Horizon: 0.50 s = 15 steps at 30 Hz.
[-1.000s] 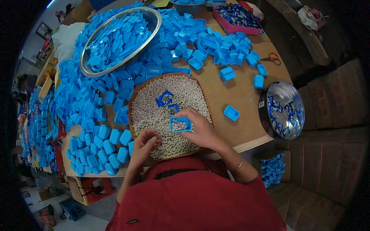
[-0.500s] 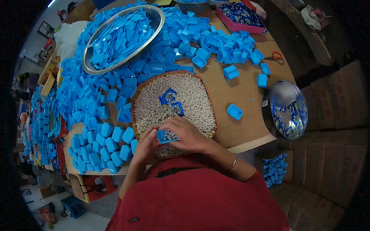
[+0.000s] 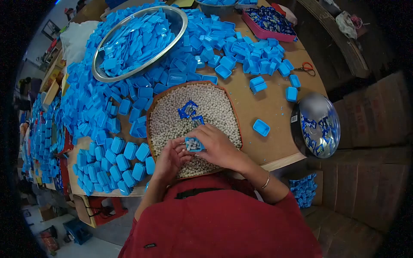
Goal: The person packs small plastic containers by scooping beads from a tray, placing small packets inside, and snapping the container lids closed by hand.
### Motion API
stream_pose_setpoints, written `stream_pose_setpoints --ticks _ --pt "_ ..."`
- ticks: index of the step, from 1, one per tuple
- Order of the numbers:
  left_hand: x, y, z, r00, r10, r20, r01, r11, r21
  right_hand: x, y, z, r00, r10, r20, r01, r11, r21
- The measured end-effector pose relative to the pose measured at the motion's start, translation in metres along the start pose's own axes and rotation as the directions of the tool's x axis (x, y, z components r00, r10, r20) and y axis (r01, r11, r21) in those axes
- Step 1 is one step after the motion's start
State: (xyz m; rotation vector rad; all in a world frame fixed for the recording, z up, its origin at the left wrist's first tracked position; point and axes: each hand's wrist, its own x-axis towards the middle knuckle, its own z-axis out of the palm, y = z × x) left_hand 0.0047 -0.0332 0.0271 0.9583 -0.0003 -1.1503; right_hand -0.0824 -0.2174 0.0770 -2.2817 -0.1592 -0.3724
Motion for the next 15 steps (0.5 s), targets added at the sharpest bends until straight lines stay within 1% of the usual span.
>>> stream_pose_setpoints --ticks 1,4,5,6,7,8,9,10,11,13,14,15 --pt "-0.001 0.0 0.0 1.0 0.007 0.01 -0.007 1.0 0.016 0.0 -0.002 0.0 0.999 0.033 -0.005 -0.033 0.997 0.071" --pt "-0.002 0.0 0.004 0.999 0.027 -0.028 -0.025 0.995 0.099 -0.004 0.001 0.006 0.994 0.106 -0.012 -0.099 0.958 0.27" --pt "-0.005 0.001 0.005 0.999 0.033 -0.003 -0.032 0.988 0.153 -0.007 0.002 0.009 0.992 0.127 -0.014 -0.115 0.937 0.331" --pt "-0.009 0.002 0.005 0.999 0.035 0.024 -0.039 0.977 0.207 -0.01 0.001 0.014 0.978 0.208 0.017 -0.194 0.876 0.442" --pt "-0.009 0.002 0.003 0.998 0.007 0.068 -0.019 0.984 0.178 -0.012 0.001 0.024 0.977 0.212 0.003 -0.186 0.851 0.491" --pt "-0.009 0.0 0.003 0.998 0.026 0.058 -0.032 0.995 0.097 -0.013 0.003 0.032 0.976 0.218 -0.016 -0.176 0.827 0.534" --pt "-0.01 -0.002 0.005 0.998 0.043 0.051 -0.043 0.999 0.014 -0.01 0.002 0.034 0.99 0.144 0.005 -0.128 0.864 0.487" --pt "-0.012 -0.001 0.006 0.999 0.048 -0.022 -0.047 0.998 0.046 -0.01 0.005 0.04 0.997 0.077 0.004 -0.073 0.928 0.366" --pt "-0.01 -0.004 0.003 0.997 0.08 -0.016 -0.079 0.995 0.058 -0.01 0.007 0.045 1.0 0.009 0.015 -0.013 0.971 0.241" --pt "-0.004 -0.007 -0.003 0.989 0.147 -0.011 -0.145 0.986 0.083 -0.007 0.007 0.034 0.999 -0.012 0.03 0.002 0.952 0.307" --pt "-0.007 -0.006 -0.006 0.996 0.069 -0.063 -0.067 0.997 0.038 -0.005 0.01 0.024 1.0 -0.014 0.025 0.005 0.936 0.353" --pt "-0.011 -0.004 -0.003 0.993 0.056 -0.103 -0.045 0.993 0.108 -0.005 0.02 0.013 0.999 0.008 -0.045 0.004 0.961 0.278"
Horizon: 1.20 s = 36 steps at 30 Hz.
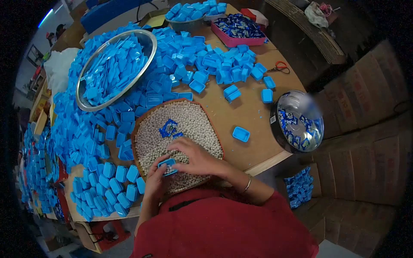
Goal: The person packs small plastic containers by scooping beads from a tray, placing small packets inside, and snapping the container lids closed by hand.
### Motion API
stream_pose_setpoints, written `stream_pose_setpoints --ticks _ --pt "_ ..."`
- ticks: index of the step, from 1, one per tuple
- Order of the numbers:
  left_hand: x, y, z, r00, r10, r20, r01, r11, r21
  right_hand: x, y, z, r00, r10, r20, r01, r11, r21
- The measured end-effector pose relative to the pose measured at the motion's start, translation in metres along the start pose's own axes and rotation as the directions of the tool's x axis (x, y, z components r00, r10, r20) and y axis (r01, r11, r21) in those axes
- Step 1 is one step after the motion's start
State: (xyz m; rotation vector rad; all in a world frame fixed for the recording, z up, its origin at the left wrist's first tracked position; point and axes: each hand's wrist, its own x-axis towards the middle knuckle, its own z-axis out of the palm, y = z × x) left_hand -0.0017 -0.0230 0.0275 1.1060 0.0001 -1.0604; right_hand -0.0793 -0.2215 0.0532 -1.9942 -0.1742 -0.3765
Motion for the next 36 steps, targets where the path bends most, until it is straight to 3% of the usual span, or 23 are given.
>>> stream_pose_setpoints --ticks 2,4,6,7,12,13,16,18,20,23,26,27,28,29,31,33,34,35,36 --pt "0.0 0.005 0.013 1.0 0.028 -0.004 -0.027 0.998 0.057 0.0 0.046 -0.064 0.96 0.118 -0.253 -0.2 0.924 -0.325" --pt "0.004 -0.004 0.005 0.998 0.051 0.039 -0.057 0.979 0.193 0.004 0.08 -0.113 0.894 -0.029 -0.447 -0.29 0.722 -0.628" --pt "0.004 -0.003 0.006 0.997 0.054 0.047 -0.067 0.944 0.324 -0.002 0.12 -0.137 0.858 -0.038 -0.513 -0.381 0.624 -0.682" --pt "0.002 -0.001 0.008 0.997 0.064 0.039 -0.073 0.951 0.301 -0.003 0.128 -0.144 0.836 -0.047 -0.547 -0.428 0.568 -0.703" --pt "0.003 -0.003 0.011 0.996 0.086 -0.009 -0.083 0.976 0.202 -0.006 0.115 -0.137 0.84 0.261 -0.475 -0.495 0.728 -0.475" --pt "0.002 -0.001 0.013 0.996 0.089 -0.021 -0.085 0.983 0.164 -0.005 0.109 -0.138 0.854 0.173 -0.491 -0.449 0.722 -0.526" --pt "0.003 0.002 0.018 0.998 0.067 -0.01 -0.065 0.987 0.15 -0.006 0.145 -0.177 0.735 0.09 -0.672 -0.62 0.488 -0.614" --pt "0.0 0.007 0.021 0.998 0.049 -0.028 -0.042 0.979 0.199 -0.003 0.16 -0.223 0.504 0.269 -0.821 -0.862 0.089 -0.499" --pt "-0.004 0.013 0.026 0.999 0.025 -0.046 -0.011 0.959 0.284 -0.007 0.183 -0.26 0.387 0.413 -0.825 -0.886 -0.081 -0.456" --pt "-0.001 0.006 0.018 0.997 0.034 0.07 -0.052 0.963 0.266 -0.008 0.185 -0.273 0.361 0.483 -0.797 -0.926 0.082 -0.37" --pt "0.002 0.001 0.01 0.996 0.018 0.087 -0.041 0.961 0.273 0.003 0.144 -0.251 0.588 0.317 -0.744 -0.806 0.305 -0.507" --pt "0.002 0.002 0.01 0.997 0.009 0.078 -0.029 0.965 0.262 0.006 0.126 -0.235 0.636 0.212 -0.742 -0.719 0.512 -0.471" --pt "0.002 0.003 0.014 0.999 0.012 0.047 -0.023 0.968 0.249 0.007 0.109 -0.218 0.684 0.321 -0.656 -0.596 0.764 -0.248" --pt "0.003 0.003 0.014 0.999 -0.006 0.051 -0.008 0.964 0.265 0.007 0.092 -0.197 0.743 0.404 -0.533 -0.446 0.893 0.054" --pt "0.002 0.003 0.014 0.997 -0.031 0.072 0.013 0.97 0.241 0.003 0.05 -0.146 0.865 0.492 -0.097 -0.43 0.826 0.364" --pt "0.003 0.0 0.016 0.991 0.04 0.125 -0.08 0.941 0.33 -0.001 0.01 -0.081 0.934 0.343 0.1 -0.357 0.877 0.321" --pt "0.005 -0.003 0.016 0.984 0.084 0.157 -0.134 0.93 0.343 -0.001 -0.003 -0.056 0.981 0.132 0.138 -0.146 0.985 0.095" --pt "0.007 -0.009 0.01 0.985 0.086 0.146 -0.133 0.928 0.347 -0.002 -0.012 -0.036 0.974 -0.078 0.213 0.107 0.986 -0.127" --pt "0.007 -0.01 0.009 0.986 0.091 0.141 -0.136 0.926 0.352 -0.006 -0.013 -0.018 0.964 -0.134 0.23 0.195 0.943 -0.269"
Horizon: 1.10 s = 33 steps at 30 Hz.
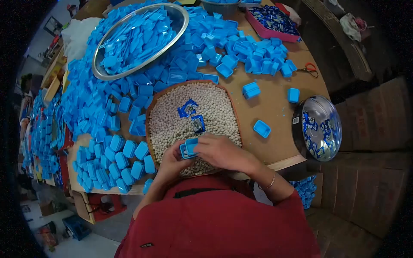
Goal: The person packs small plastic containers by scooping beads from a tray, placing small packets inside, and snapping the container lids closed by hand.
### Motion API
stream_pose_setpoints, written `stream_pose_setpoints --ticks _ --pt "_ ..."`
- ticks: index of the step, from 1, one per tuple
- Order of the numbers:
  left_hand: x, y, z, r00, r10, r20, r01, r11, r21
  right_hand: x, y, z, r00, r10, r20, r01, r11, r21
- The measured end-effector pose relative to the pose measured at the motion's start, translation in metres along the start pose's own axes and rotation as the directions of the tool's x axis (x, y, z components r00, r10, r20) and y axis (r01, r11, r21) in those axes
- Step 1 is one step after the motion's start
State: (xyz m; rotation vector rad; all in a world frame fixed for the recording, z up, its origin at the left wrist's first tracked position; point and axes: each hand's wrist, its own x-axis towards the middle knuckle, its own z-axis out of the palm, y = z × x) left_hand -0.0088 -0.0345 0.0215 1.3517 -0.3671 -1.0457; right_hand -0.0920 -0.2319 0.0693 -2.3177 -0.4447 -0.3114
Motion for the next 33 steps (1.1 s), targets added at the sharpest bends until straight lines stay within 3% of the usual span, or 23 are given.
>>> stream_pose_setpoints --ticks 1,2,14,17,20,23,24,26,29,31,33 --pt "-0.002 0.001 0.001 1.0 0.009 -0.024 -0.01 0.999 -0.038 0.001 -0.005 0.011 0.998 -0.06 0.007 0.06 0.984 -0.165" --pt "-0.004 0.002 0.001 0.999 0.014 -0.032 -0.015 0.999 -0.044 -0.001 -0.01 0.014 0.999 -0.052 0.002 0.051 0.978 -0.204" --pt "-0.011 0.006 0.003 0.986 0.156 0.053 -0.158 0.987 0.023 0.0 -0.021 0.018 0.984 -0.175 -0.021 0.168 0.967 -0.194" --pt "-0.014 0.015 0.001 0.975 0.191 0.112 -0.178 0.977 -0.119 -0.005 -0.018 0.024 0.976 -0.217 -0.006 0.206 0.932 -0.297" --pt "-0.018 0.018 0.003 0.997 0.067 0.034 -0.067 0.998 0.012 -0.009 -0.007 0.021 0.99 -0.115 0.083 0.124 0.985 -0.121" --pt "-0.017 0.016 0.002 0.989 0.144 -0.019 -0.141 0.985 0.098 -0.008 -0.011 0.024 0.96 -0.076 -0.271 0.152 0.95 0.271" --pt "-0.016 0.013 0.001 0.971 0.239 -0.019 -0.232 0.955 0.186 -0.012 -0.014 0.025 0.93 0.089 -0.356 0.025 0.953 0.303" --pt "-0.014 0.007 0.002 0.909 0.417 0.013 -0.395 0.85 0.349 -0.01 -0.009 0.024 0.923 0.246 -0.294 -0.131 0.923 0.361" --pt "-0.019 0.011 0.0 0.975 0.214 -0.058 -0.197 0.956 0.219 -0.011 0.007 0.028 0.904 0.423 -0.07 -0.303 0.747 0.592" --pt "-0.019 0.015 0.003 0.977 0.185 -0.103 -0.163 0.968 0.19 -0.006 0.02 0.02 0.882 0.469 0.048 -0.381 0.648 0.66" --pt "-0.012 0.005 0.001 0.96 0.212 -0.182 -0.183 0.97 0.161 0.007 0.033 0.011 0.901 0.424 -0.09 -0.385 0.878 0.285"
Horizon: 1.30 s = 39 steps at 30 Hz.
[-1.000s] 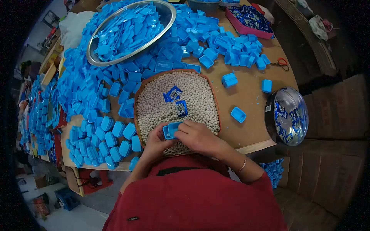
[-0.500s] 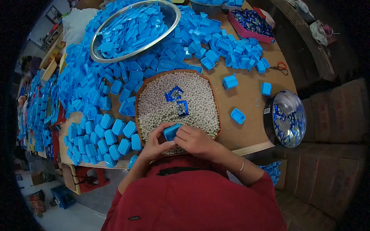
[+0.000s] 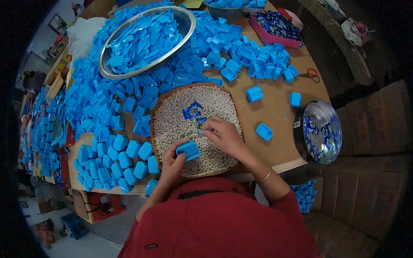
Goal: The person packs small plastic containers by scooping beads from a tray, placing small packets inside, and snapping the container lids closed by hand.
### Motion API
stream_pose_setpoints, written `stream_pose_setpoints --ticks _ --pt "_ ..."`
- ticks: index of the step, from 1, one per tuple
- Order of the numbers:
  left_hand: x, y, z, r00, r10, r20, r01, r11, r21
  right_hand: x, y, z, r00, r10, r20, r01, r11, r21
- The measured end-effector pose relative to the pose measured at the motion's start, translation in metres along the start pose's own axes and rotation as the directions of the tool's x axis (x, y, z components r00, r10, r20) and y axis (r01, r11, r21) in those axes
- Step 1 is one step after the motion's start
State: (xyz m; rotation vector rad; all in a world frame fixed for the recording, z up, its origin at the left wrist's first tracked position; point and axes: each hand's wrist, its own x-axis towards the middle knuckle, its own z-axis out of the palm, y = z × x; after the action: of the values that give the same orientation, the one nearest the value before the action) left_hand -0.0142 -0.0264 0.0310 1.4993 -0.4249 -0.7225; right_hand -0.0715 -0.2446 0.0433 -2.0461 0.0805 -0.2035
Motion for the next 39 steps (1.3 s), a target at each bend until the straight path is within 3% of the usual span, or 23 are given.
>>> stream_pose_setpoints --ticks 1,2,8,9,10,11,12,14,15,18,22,25,29,32,35,39 --pt "0.004 -0.004 0.001 0.993 0.109 -0.039 -0.109 0.994 -0.017 0.009 0.002 0.001 0.998 -0.058 -0.027 0.051 0.976 -0.211" --pt "0.005 -0.007 0.001 0.997 0.068 -0.044 -0.069 0.997 -0.033 0.016 0.004 0.003 0.992 -0.121 -0.041 0.093 0.905 -0.415" --pt "0.009 -0.01 -0.005 0.997 -0.025 -0.069 0.017 0.993 -0.113 0.035 0.024 0.006 0.991 -0.058 0.12 0.115 0.827 -0.55" --pt "0.009 -0.009 -0.005 0.997 -0.042 -0.072 0.031 0.99 -0.137 0.039 0.023 0.0 0.986 -0.155 0.064 0.167 0.886 -0.432" --pt "0.008 -0.006 -0.005 0.996 -0.057 -0.073 0.045 0.986 -0.162 0.041 0.02 -0.001 0.999 -0.016 -0.032 0.009 0.976 -0.218" --pt "0.009 -0.004 -0.003 0.995 -0.072 -0.07 0.058 0.981 -0.188 0.045 0.016 -0.002 0.985 0.142 -0.094 -0.14 0.99 0.019" --pt "0.011 -0.005 -0.003 0.994 -0.072 -0.076 0.058 0.984 -0.168 0.055 0.019 0.0 0.97 0.217 -0.113 -0.187 0.955 0.229" --pt "0.012 -0.008 -0.005 0.994 -0.076 -0.076 0.066 0.991 -0.12 0.06 0.017 0.0 0.94 0.338 -0.053 -0.336 0.94 0.057" --pt "0.012 -0.009 -0.005 0.994 -0.082 -0.072 0.071 0.986 -0.15 0.063 0.023 0.003 0.998 0.053 -0.029 -0.061 0.912 -0.407" --pt "0.011 -0.005 -0.003 0.994 -0.078 -0.073 0.062 0.977 -0.206 0.069 0.021 0.003 0.998 0.054 0.019 -0.029 0.766 -0.642" --pt "0.011 -0.008 -0.004 0.995 -0.083 -0.058 0.07 0.979 -0.191 0.093 0.027 0.009 0.993 -0.112 0.032 0.112 0.837 -0.535" --pt "0.01 0.0 -0.002 0.996 -0.055 -0.069 0.041 0.98 -0.193 0.098 0.028 -0.001 0.974 -0.148 0.17 0.212 0.855 -0.474" --pt "0.011 -0.003 -0.004 0.992 -0.106 -0.065 0.089 0.972 -0.218 0.094 0.024 -0.006 0.971 -0.064 0.23 0.164 0.879 -0.447" --pt "0.011 0.0 -0.004 0.994 -0.096 -0.059 0.082 0.975 -0.208 0.089 0.019 -0.014 0.971 -0.036 0.236 0.115 0.937 -0.329" --pt "0.011 -0.006 -0.005 0.995 -0.091 -0.049 0.077 0.967 -0.241 0.093 0.021 -0.009 0.97 -0.138 0.199 0.194 0.934 -0.301" --pt "0.012 0.0 -0.002 0.994 -0.101 -0.05 0.083 0.956 -0.282 0.098 0.027 0.006 0.962 -0.16 0.219 0.23 0.909 -0.348"
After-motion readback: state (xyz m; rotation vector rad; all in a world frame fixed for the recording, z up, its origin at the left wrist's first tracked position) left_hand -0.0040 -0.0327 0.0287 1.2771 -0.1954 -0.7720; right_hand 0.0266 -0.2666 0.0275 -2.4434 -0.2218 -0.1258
